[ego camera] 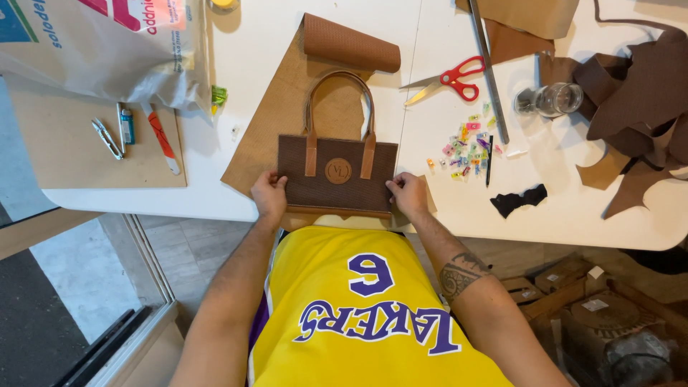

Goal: Assembling and measuring components for a leather handbag on a workshop table

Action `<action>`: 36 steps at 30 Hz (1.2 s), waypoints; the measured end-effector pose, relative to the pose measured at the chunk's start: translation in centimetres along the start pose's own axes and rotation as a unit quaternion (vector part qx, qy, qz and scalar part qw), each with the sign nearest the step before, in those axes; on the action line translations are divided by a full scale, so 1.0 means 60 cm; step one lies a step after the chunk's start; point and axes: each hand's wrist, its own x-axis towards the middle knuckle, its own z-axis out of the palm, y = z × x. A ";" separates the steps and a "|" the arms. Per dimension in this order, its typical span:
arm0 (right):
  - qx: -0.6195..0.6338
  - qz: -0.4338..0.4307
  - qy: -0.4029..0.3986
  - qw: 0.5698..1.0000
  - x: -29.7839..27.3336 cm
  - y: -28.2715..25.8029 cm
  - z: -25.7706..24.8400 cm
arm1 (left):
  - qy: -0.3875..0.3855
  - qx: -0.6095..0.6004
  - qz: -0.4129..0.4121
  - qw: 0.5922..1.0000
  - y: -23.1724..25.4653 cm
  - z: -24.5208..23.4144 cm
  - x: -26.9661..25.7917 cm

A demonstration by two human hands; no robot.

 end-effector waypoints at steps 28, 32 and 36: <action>-0.065 0.026 -0.015 0.997 -0.209 0.088 -0.087 | -0.091 0.364 0.528 0.762 0.175 0.147 0.117; -0.053 0.069 -0.012 0.996 -0.236 0.068 -0.093 | -0.141 0.357 0.536 0.752 0.207 0.114 0.113; -0.076 0.091 -0.058 0.991 -0.220 0.160 -0.051 | -0.172 0.365 0.526 0.748 0.243 0.069 0.075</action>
